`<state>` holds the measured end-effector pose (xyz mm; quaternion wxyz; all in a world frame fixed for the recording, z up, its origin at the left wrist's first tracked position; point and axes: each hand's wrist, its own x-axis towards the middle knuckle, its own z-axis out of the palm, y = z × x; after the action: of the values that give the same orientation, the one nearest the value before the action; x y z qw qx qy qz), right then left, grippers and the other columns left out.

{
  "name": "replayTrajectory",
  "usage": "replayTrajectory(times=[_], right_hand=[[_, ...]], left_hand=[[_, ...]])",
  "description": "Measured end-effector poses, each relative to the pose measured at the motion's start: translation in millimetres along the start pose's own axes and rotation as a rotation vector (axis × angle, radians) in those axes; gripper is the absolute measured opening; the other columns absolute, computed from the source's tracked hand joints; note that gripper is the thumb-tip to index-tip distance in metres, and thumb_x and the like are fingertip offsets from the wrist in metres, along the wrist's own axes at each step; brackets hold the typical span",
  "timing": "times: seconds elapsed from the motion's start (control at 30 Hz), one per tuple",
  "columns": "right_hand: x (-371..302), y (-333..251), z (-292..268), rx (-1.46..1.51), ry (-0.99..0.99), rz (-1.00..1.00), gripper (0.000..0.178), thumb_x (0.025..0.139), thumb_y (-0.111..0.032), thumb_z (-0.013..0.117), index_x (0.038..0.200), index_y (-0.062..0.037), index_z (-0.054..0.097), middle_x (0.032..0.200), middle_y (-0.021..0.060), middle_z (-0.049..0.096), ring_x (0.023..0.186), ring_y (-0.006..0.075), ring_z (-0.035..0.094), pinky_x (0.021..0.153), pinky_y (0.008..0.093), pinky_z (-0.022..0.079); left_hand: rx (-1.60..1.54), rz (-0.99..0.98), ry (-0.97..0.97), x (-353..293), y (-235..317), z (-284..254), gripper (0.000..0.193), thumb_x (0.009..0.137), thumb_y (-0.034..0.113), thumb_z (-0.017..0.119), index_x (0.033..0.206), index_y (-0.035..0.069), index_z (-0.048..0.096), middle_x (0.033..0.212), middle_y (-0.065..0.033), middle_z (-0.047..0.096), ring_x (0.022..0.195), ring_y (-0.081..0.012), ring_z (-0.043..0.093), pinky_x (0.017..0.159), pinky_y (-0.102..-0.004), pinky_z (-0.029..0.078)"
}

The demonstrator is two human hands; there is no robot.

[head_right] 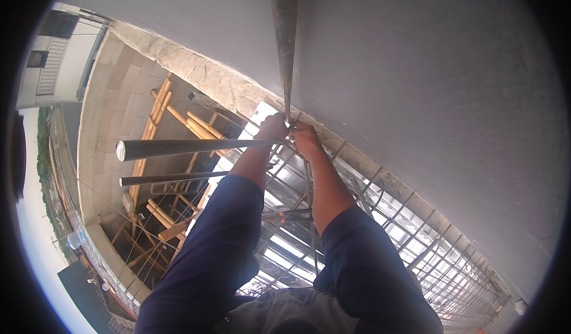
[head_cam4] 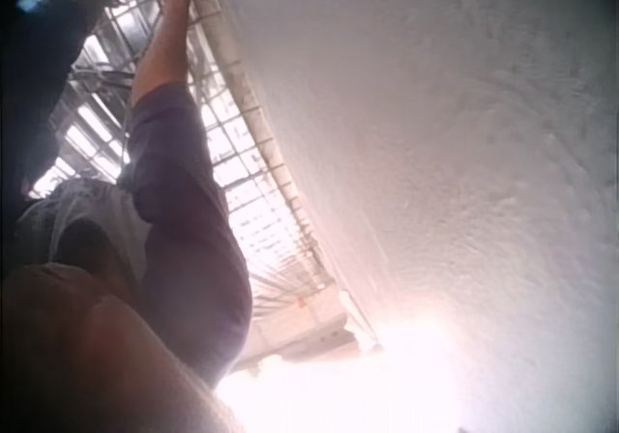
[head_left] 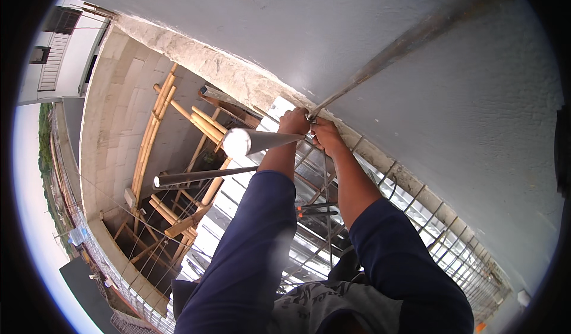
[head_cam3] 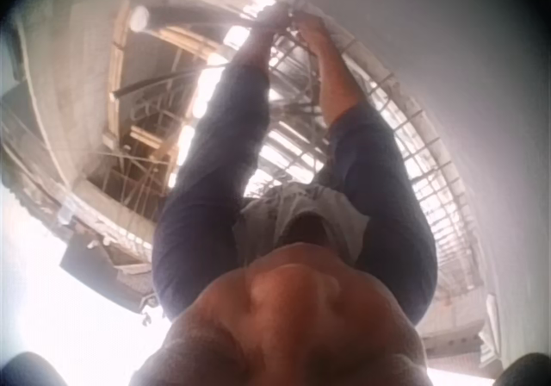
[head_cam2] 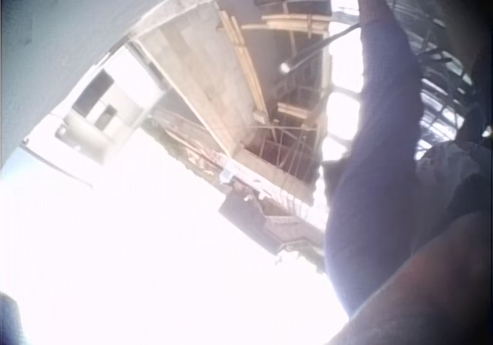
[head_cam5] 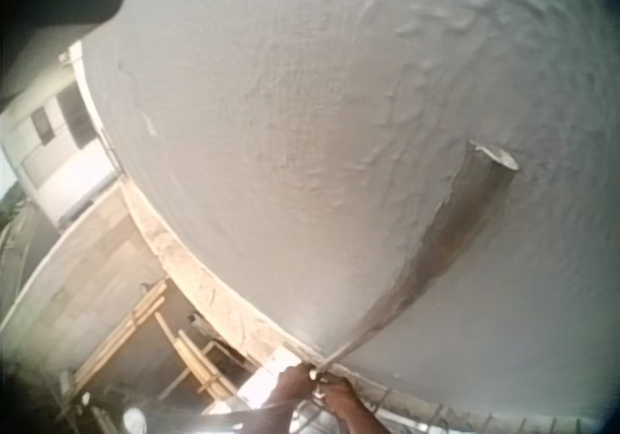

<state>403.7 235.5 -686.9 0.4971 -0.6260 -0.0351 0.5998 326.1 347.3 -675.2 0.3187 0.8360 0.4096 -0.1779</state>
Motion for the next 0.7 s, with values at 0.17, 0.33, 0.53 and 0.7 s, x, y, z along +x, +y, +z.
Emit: replayTrajectory(times=[0.17,0.33,0.53,0.7], right_hand=[[4.0,3.3,-7.4,-0.035,0.012,-0.012,0.018,0.090,-0.011,0.048,0.101,-0.0054,0.062,0.069,0.0022,0.051,0.045,0.0096,0.045,0.036,0.0243,0.031],[-1.5,-2.1,-2.9,-0.048,-0.017,-0.002,0.014,0.093,-0.012,0.046,0.094,-0.0048,0.058,0.078,0.0045,0.053,0.048,0.0093,0.046,0.035,0.0242,0.029],[5.0,9.2,0.4,-0.107,0.078,-0.076,0.015,0.094,-0.012,0.048,0.098,-0.0031,0.059,0.072,0.0041,0.054,0.049,0.0100,0.048,0.039,0.0252,0.036],[10.1,26.9,0.2,-0.135,0.220,-0.223,0.017,0.093,-0.017,0.056,0.100,-0.0028,0.061,0.071,0.0056,0.057,0.055,0.0142,0.053,0.049,0.0284,0.042]], left_hand=[[0.047,0.010,-0.011,-8.0,13.8,-9.6,0.029,0.081,0.019,0.058,0.109,0.013,0.063,0.109,-0.0111,0.065,0.114,-0.0295,0.055,0.092,-0.0481,0.042],[0.315,0.023,0.065,-6.6,13.9,-11.0,0.025,0.079,0.020,0.061,0.103,0.013,0.064,0.095,-0.0102,0.069,0.107,-0.0261,0.060,0.087,-0.0425,0.044],[0.104,0.016,0.246,2.6,-4.8,12.5,0.016,0.079,0.022,0.062,0.090,0.013,0.069,0.088,-0.0128,0.069,0.085,-0.0306,0.067,0.076,-0.0427,0.052],[0.146,0.172,0.205,16.6,-26.4,29.3,0.011,0.079,0.016,0.060,0.081,0.009,0.069,0.085,-0.0120,0.068,0.083,-0.0303,0.066,0.073,-0.0412,0.053]])
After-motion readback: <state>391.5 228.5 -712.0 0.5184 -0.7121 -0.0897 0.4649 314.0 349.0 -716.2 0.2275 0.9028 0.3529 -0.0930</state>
